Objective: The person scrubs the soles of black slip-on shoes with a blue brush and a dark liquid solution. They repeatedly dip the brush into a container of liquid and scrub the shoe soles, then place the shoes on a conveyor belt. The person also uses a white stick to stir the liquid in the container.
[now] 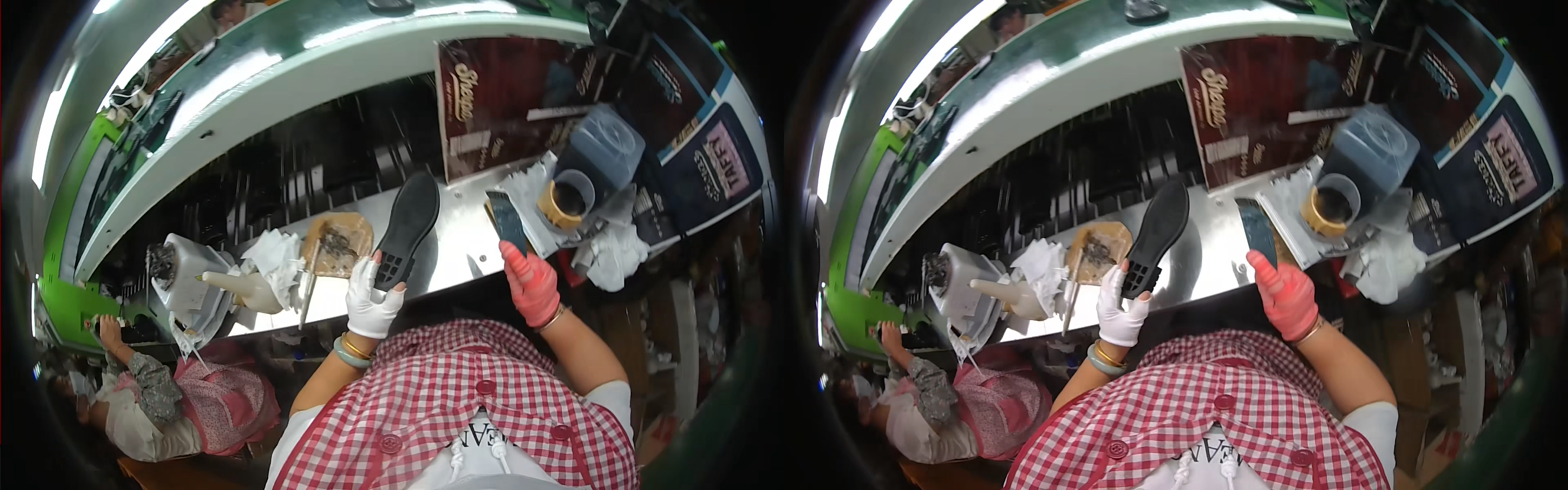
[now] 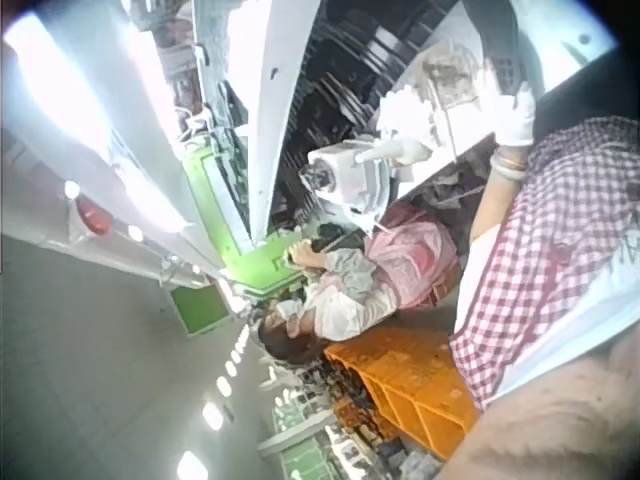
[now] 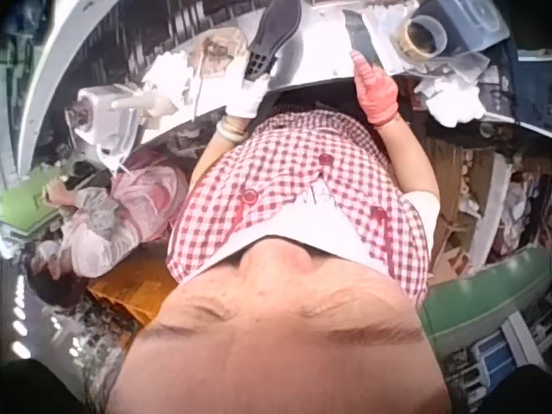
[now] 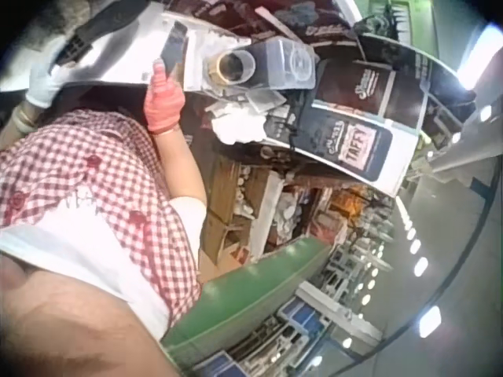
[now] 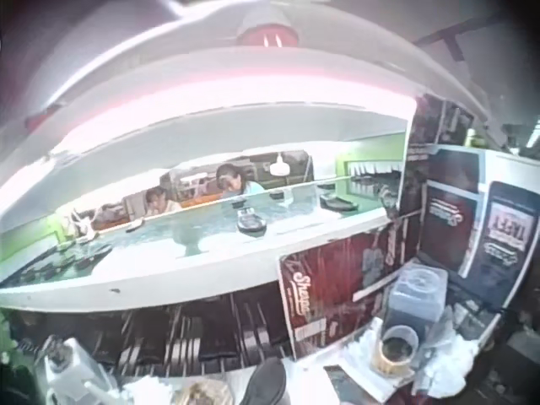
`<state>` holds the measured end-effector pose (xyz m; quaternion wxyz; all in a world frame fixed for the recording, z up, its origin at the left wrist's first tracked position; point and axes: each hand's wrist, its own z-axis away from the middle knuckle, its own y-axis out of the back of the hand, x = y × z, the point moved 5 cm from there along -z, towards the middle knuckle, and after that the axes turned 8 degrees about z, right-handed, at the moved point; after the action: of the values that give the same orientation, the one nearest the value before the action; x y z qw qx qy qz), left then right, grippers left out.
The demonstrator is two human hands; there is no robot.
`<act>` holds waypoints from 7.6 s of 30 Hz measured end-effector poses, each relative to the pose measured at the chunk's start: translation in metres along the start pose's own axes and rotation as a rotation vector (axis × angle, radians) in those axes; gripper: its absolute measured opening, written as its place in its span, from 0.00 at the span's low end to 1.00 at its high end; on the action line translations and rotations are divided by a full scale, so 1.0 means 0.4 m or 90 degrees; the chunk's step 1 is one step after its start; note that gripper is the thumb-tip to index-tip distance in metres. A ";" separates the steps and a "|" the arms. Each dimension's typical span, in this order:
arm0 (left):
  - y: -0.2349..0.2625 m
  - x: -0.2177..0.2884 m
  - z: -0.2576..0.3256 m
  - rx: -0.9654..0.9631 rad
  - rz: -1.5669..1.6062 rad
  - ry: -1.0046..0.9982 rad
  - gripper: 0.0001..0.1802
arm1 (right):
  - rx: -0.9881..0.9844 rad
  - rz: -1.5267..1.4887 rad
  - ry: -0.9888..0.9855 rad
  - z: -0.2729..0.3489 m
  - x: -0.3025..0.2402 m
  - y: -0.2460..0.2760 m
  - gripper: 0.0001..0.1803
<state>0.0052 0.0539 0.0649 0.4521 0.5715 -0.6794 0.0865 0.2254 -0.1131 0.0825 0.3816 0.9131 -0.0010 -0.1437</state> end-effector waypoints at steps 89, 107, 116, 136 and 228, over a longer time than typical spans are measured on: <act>-0.294 -0.001 0.014 -0.199 1.157 0.724 0.27 | 0.019 -0.289 -0.600 -0.100 0.359 0.207 0.15; -0.308 -0.036 0.036 -0.126 1.067 0.785 0.30 | 0.045 -0.361 -0.627 -0.058 0.416 0.204 0.14; -0.320 -0.052 0.041 -0.132 1.156 0.770 0.42 | 0.017 -0.604 -0.639 -0.078 0.135 0.120 0.13; -0.307 -0.002 -0.006 -0.129 1.153 0.711 0.43 | -0.083 -0.605 -0.590 -0.099 -0.015 0.008 0.11; -0.190 -0.064 -0.053 -0.172 0.838 0.632 0.38 | 0.084 -0.311 -0.574 -0.081 0.326 0.229 0.14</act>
<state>0.0795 0.0601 0.0284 0.6207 -0.1055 -0.6007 0.4927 0.3690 -0.1702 0.1339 0.2402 0.7560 0.0389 -0.6076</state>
